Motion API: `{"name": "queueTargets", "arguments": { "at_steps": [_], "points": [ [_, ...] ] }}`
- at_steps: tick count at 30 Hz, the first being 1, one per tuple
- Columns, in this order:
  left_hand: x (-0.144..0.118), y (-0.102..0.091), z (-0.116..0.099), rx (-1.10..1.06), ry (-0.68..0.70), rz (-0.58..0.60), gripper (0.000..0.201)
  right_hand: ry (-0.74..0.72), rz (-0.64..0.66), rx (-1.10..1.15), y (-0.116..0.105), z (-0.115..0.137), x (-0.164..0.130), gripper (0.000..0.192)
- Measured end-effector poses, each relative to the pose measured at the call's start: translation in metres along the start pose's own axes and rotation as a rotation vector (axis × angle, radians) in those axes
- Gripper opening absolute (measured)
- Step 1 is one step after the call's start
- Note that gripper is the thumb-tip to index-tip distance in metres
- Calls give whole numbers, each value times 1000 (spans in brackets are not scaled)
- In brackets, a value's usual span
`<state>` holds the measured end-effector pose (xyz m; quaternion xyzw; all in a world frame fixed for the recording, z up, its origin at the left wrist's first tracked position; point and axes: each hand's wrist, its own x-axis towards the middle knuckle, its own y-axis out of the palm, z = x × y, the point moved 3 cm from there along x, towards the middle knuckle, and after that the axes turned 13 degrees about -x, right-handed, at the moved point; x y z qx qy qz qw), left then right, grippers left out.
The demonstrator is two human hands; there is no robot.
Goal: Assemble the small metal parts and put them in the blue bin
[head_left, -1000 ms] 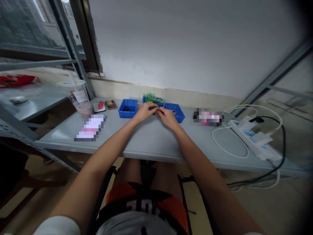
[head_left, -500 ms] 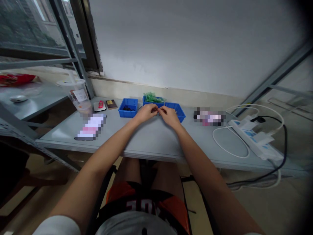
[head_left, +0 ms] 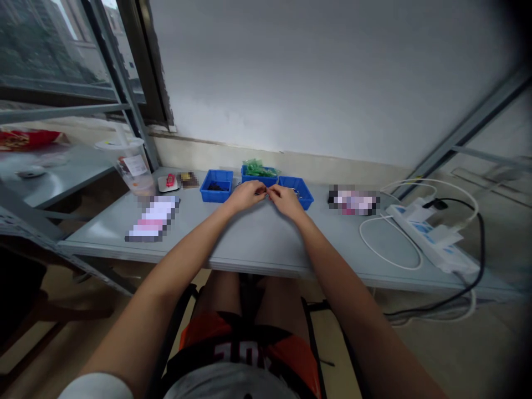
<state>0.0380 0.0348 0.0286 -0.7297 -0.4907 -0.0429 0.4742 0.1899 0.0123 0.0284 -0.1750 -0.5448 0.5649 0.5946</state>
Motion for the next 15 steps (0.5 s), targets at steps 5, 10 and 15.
{"name": "queueTargets", "arguments": {
  "at_steps": [5, 10, 15],
  "points": [
    [-1, 0, 0, 12, -5, 42, 19, -4, -3, 27, 4, -4, 1, 18],
    [-2, -1, 3, 66, -11, 96, 16, 2, -56, 61, 0, -2, 1, 20],
    [-2, 0, 7, 40, 13, 91, 15, 14, -55, 70, -4, 0, 1, 15]
  ]
}}
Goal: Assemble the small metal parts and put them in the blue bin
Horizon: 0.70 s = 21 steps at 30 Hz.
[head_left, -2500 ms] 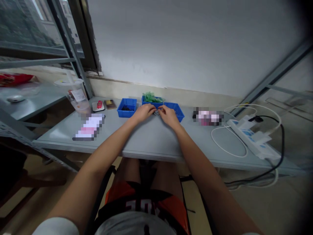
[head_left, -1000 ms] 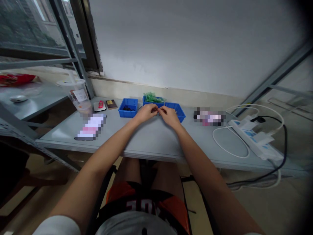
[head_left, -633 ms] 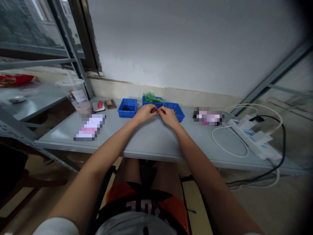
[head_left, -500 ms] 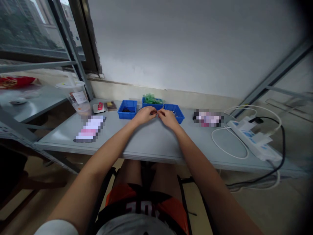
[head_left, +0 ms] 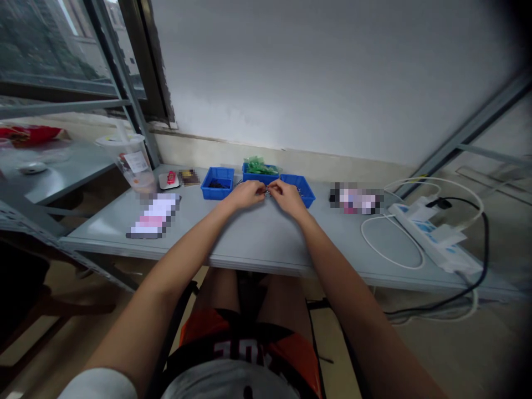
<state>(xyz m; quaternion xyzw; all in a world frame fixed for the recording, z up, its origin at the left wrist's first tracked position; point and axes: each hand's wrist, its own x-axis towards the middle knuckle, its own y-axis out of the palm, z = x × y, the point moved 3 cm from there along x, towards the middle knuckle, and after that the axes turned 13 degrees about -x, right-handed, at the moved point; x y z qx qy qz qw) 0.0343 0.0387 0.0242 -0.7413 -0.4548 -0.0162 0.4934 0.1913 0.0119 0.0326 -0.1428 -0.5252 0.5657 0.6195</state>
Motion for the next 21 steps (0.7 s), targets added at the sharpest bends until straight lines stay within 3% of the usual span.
{"name": "queueTargets", "arguments": {
  "at_steps": [8, 13, 17, 21],
  "points": [
    [5, -4, -1, -263, -5, -218, 17, 5, 70, 53, 7, -6, 1, 15],
    [6, 1, -5, -336, 25, -226, 16, -20, 85, 55, 11, 0, 0, 19],
    [5, 2, -3, -343, -8, -254, 14, 31, 16, 26, 5, -1, -1, 21],
    [4, 3, -5, -240, -10, -167, 12, 56, -61, 17, -1, 0, -1, 22]
  ]
}}
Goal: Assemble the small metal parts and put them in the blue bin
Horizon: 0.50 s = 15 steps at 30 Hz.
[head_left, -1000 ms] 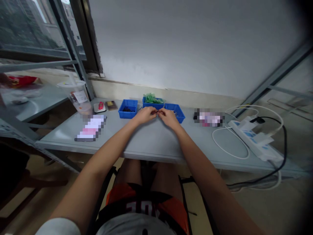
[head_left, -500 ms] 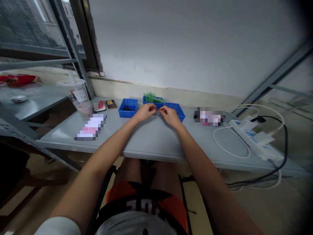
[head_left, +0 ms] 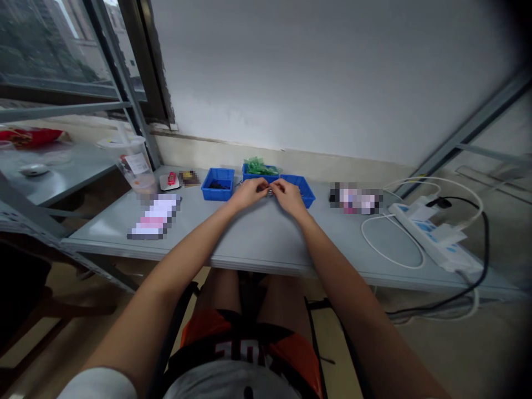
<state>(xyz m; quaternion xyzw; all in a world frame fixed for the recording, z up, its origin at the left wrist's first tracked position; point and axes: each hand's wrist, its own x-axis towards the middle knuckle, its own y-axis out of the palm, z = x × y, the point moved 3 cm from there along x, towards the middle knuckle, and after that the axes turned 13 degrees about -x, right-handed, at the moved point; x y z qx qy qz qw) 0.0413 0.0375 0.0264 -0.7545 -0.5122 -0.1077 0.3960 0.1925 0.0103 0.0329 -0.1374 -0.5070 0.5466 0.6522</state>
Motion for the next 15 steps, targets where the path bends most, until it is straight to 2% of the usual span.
{"name": "queueTargets", "arguments": {
  "at_steps": [3, 8, 15],
  "points": [
    [0, 0, -2, 117, 16, 41, 12, -14, 24, 0, 1, 1, 0, 21],
    [-2, -2, -4, 259, 54, 46, 13, -23, 57, 0, 3, 1, 0, 19],
    [-3, -3, -2, 278, 60, 35, 11, -69, 100, 30, 8, -1, 1, 21]
  ]
}}
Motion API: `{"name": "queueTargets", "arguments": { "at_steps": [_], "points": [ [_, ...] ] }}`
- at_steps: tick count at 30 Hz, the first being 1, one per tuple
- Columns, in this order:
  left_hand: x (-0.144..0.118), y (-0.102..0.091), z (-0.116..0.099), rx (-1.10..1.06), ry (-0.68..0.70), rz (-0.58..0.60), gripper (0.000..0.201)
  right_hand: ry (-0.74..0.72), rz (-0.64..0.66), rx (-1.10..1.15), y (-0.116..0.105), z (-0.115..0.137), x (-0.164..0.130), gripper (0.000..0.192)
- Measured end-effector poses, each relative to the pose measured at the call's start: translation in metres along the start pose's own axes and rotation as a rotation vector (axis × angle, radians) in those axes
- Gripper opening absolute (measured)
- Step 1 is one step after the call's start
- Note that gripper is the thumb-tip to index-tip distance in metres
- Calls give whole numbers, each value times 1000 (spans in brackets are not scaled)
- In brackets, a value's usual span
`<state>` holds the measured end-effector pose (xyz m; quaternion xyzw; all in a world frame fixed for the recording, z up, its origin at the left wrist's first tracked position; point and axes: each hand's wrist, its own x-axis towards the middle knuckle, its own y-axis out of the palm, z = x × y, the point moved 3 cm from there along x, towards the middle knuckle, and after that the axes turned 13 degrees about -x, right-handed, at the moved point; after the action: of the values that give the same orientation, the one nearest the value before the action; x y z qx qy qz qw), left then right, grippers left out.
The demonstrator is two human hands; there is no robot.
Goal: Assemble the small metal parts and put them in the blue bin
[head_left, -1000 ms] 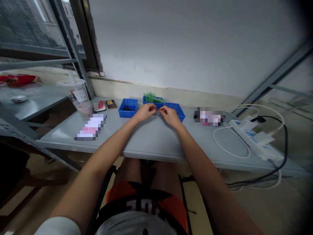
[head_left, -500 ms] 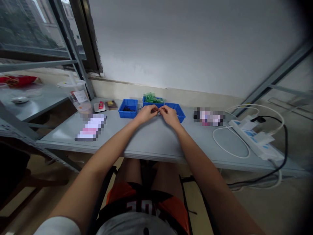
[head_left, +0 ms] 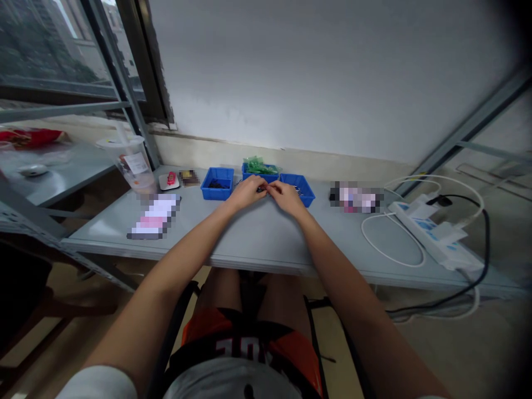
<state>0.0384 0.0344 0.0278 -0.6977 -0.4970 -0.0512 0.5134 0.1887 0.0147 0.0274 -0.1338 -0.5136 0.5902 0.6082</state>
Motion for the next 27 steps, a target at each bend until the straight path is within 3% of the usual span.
{"name": "queueTargets", "arguments": {
  "at_steps": [14, 20, 27],
  "points": [
    [2, -1, 2, -67, -2, -12, 15, 28, 46, 40, 3, -6, 3, 20],
    [1, -5, -4, -42, -11, -5, 15, 21, -81, 92, -4, -2, 1, 22],
    [2, -8, -2, -84, -31, -52, 15, 18, -94, 7, -4, -3, 1, 18]
  ]
}}
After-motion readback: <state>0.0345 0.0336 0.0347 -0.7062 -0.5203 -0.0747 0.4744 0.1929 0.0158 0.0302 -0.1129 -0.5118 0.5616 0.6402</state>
